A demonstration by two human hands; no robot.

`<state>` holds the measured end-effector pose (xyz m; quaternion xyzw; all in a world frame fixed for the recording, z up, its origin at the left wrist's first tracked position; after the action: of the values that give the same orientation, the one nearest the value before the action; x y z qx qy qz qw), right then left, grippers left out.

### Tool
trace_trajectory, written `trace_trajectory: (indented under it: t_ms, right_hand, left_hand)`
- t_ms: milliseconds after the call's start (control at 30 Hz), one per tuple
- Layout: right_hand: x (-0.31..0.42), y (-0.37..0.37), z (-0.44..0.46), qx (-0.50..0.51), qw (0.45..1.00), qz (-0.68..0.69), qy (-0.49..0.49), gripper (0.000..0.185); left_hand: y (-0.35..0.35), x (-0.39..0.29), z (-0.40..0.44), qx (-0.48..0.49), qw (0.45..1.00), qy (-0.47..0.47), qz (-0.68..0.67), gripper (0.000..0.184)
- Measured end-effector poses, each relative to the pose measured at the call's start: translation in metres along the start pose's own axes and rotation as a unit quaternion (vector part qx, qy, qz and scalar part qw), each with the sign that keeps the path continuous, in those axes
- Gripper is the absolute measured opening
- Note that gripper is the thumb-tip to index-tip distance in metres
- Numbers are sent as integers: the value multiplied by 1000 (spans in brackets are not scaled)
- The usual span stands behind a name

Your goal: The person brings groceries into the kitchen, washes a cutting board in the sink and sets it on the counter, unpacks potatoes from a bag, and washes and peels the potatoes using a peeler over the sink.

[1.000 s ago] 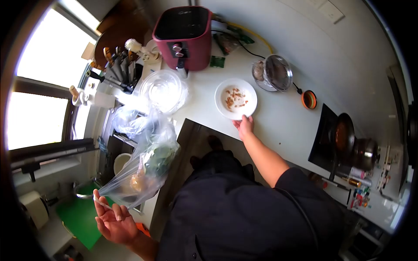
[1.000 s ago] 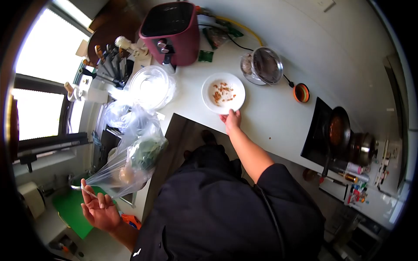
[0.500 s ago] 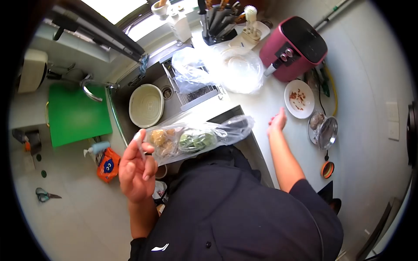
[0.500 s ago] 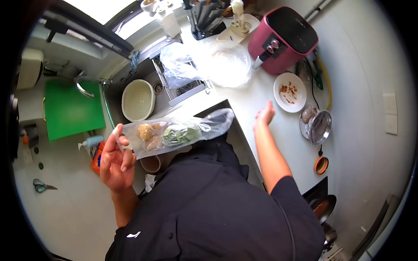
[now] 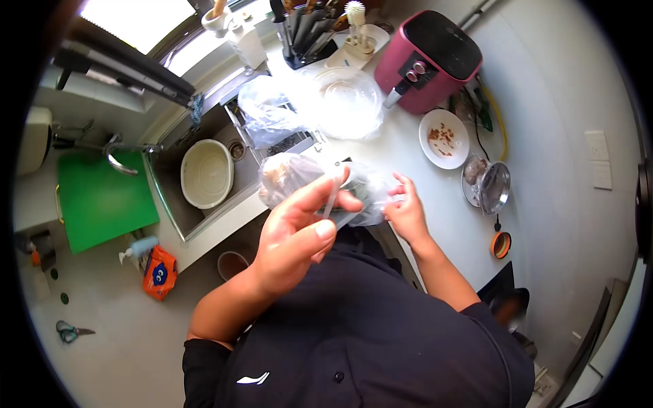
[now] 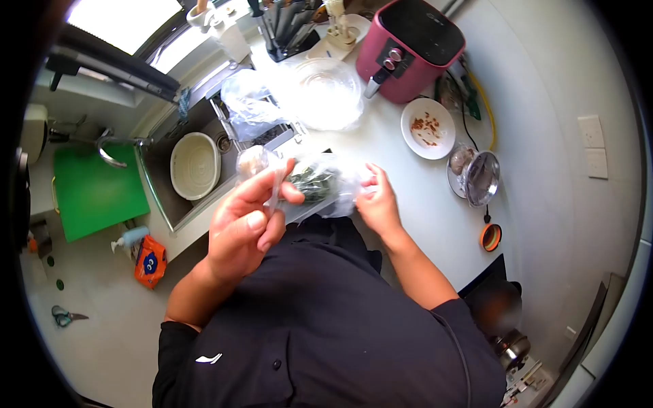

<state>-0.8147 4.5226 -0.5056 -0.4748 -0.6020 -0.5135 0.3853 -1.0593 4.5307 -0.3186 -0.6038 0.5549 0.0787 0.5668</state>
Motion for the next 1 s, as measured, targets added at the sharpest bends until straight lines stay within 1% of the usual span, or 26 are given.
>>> trace_trajectory:
  t_ms: [33,67,100,133,167,233,267,333,367,433,500,567,600,633,667,700,767,833,900,933,967,1000]
  right_hand:
    - [-14,21,-1,-36,998,32,48,70]
    - [-8,44,-3,-76,962,-98,244,55]
    - [-16,68,-7,-105,967,-81,218,48]
    - [-25,86,-13,-134,970,-62,192,41]
    - [-14,98,-20,-196,973,20,121,29]
    - [-13,114,-24,-262,943,192,78,28]
    - [-12,123,-26,-266,939,205,72,28]
    - [-19,134,-28,-282,933,209,71,29]
    - [-23,142,-31,-295,929,212,72,30]
    - [-49,150,-33,-305,927,204,74,29]
    - [-62,156,-34,-309,939,142,59,26]
    - [-67,159,-37,-320,938,124,47,23]
    - [-74,163,-37,-295,954,18,56,23]
    - [-81,164,-36,-265,958,-88,65,22]
    - [-100,168,-39,-268,954,-127,53,23]
    - [-97,170,-39,-258,957,-124,57,23]
    - [-80,163,-36,-206,946,-229,106,25]
    - [-110,178,-39,-193,926,-284,157,35]
    - [-120,197,-45,-249,957,-115,90,45]
    - [-100,200,-48,-284,952,-85,73,48]
    - [-76,200,-53,-322,944,-56,53,52]
    - [-66,212,-58,-360,926,-77,83,52]
  left_hand:
    - [-7,-4,13,7,1000,2,3,70]
    - [-14,-9,25,19,1000,7,4,69]
    - [-23,-13,37,29,999,13,5,67]
    - [-30,-20,52,36,999,-4,24,64]
    - [-37,-28,66,25,996,-4,84,61]
    - [-39,-25,99,20,999,14,46,58]
    - [-42,-25,114,22,998,17,48,58]
    - [-45,-16,144,1,991,67,115,55]
    - [-47,-10,158,7,991,70,115,55]
    - [-37,13,186,-27,978,96,182,54]
    - [-23,35,211,-13,980,97,174,58]
    - [-12,47,227,-15,963,54,263,60]
    - [-7,55,233,-11,961,85,263,62]
    - [-5,63,240,-11,961,84,262,62]
    - [2,75,249,-35,952,74,293,61]
    - [11,85,255,-68,942,62,323,59]
    - [22,102,265,-74,904,-12,422,58]
    - [23,90,241,-102,829,-107,540,57]
    - [45,84,208,-166,800,-165,552,55]
    - [68,79,188,-190,828,-131,511,52]
    - [100,80,170,-191,867,-138,438,50]
    - [143,86,152,-232,876,-138,399,46]
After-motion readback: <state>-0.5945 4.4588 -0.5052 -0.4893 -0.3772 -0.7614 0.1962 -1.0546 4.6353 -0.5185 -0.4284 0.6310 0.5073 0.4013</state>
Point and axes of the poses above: each hand's wrist, its own z-axis towards the middle knuckle, its own y-axis out of the back of the hand, x = y × z, the point moved 7 cm from there along z, towards the middle knuckle, and after that the axes turned 15 degrees about y, right-handed, at the moved point
